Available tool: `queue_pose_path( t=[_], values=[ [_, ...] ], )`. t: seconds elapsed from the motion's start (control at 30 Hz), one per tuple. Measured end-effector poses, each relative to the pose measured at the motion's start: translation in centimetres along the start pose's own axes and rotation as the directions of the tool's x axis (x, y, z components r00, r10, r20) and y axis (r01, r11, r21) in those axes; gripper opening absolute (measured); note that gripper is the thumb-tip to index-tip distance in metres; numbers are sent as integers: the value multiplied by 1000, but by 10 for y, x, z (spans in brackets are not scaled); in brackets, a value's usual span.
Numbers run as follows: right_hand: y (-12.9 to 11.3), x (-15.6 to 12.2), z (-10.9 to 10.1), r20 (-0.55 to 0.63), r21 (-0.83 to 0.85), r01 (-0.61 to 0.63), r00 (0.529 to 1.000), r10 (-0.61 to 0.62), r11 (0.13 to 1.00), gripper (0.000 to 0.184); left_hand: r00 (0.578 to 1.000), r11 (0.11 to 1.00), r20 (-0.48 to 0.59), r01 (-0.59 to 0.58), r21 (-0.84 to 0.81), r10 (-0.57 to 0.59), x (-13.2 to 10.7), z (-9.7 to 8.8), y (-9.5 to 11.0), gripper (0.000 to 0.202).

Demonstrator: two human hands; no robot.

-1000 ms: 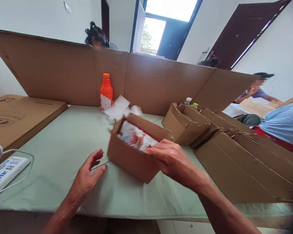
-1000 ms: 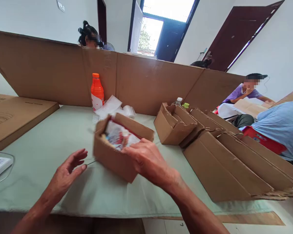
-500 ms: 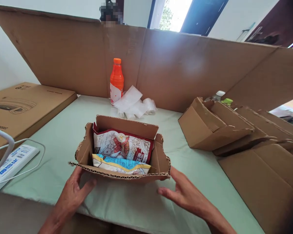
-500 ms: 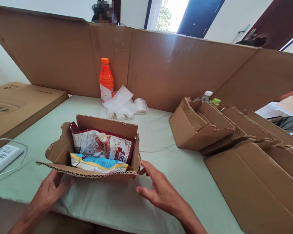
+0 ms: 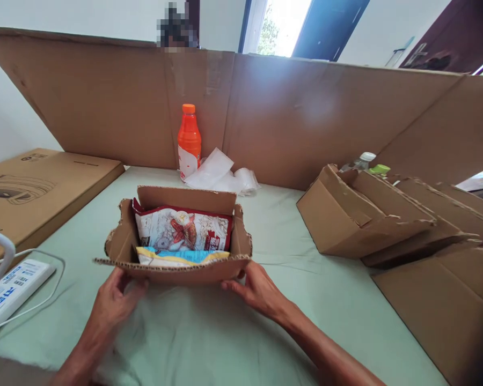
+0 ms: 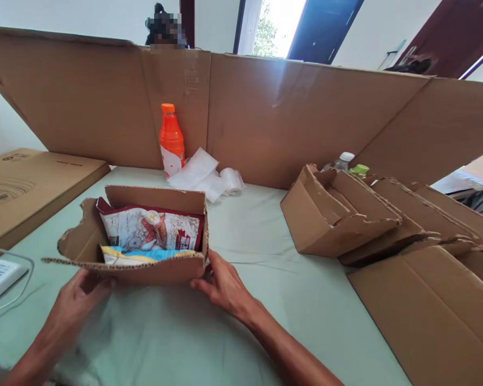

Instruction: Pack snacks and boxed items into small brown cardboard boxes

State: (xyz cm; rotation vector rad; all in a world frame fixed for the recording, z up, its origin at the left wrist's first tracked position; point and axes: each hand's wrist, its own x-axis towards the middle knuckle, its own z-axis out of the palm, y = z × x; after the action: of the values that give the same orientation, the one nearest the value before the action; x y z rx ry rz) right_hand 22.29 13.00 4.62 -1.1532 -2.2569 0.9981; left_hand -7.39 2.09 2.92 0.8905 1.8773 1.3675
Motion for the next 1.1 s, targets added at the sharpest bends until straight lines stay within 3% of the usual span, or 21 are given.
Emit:
queue_pose_path(
  t=[0.13, 0.23, 0.3, 0.4, 0.5, 0.6, 0.67, 0.77, 0.87, 0.93, 1.0, 1.1],
  values=[
    [-1, 56, 14, 21, 73, 4, 1000, -6, 997, 50, 993, 997, -104, -60, -40, 56, 38, 8, 17, 52],
    [11, 79, 17, 66, 198, 73, 994, -88, 978, 66, 988, 992, -142, -73, -103, 58, 50, 10, 7, 54],
    [23, 87, 10, 63, 218, 130, 987, -147, 967, 58, 989, 991, -139, -60, -121, 42, 51, 10, -3, 56],
    [38, 106, -13, -122, 25, 159, 980, -155, 987, 34, 990, 996, -143, -8, -89, -5, 49, 10, -9, 59],
    [39, 146, -36, -258, -321, 141, 938, -230, 937, 32, 982, 996, -176, 50, -79, -63, 49, 10, -8, 66],
    [29, 197, -43, -134, -599, 184, 937, -324, 779, 34, 979, 995, -185, 73, -70, -85, 51, 11, -11, 67],
    [22, 226, -39, -25, -681, 233, 940, -339, 695, 37, 982, 998, -177, 53, -43, -60, 51, 11, -16, 64],
    [17, 248, -34, -15, -687, 246, 936, -352, 684, 44, 987, 1000, -160, -1, -26, -3, 52, 10, -22, 60],
    [20, 236, -39, -272, -558, 185, 880, -389, 809, 44, 987, 1000, -161, -26, -15, 23, 53, 10, -23, 57],
    [26, 208, -48, -472, -386, 197, 797, -376, 901, 37, 987, 1000, -160, -28, 14, 30, 53, 10, -22, 55],
    [34, 168, -57, -594, -176, 221, 753, -282, 959, 27, 990, 998, -136, -40, 41, 45, 52, 9, -19, 55],
    [46, 93, -59, -596, 136, 139, 803, -31, 981, 19, 991, 996, -113, -71, 51, 77, 49, 7, -14, 53]
  ],
)
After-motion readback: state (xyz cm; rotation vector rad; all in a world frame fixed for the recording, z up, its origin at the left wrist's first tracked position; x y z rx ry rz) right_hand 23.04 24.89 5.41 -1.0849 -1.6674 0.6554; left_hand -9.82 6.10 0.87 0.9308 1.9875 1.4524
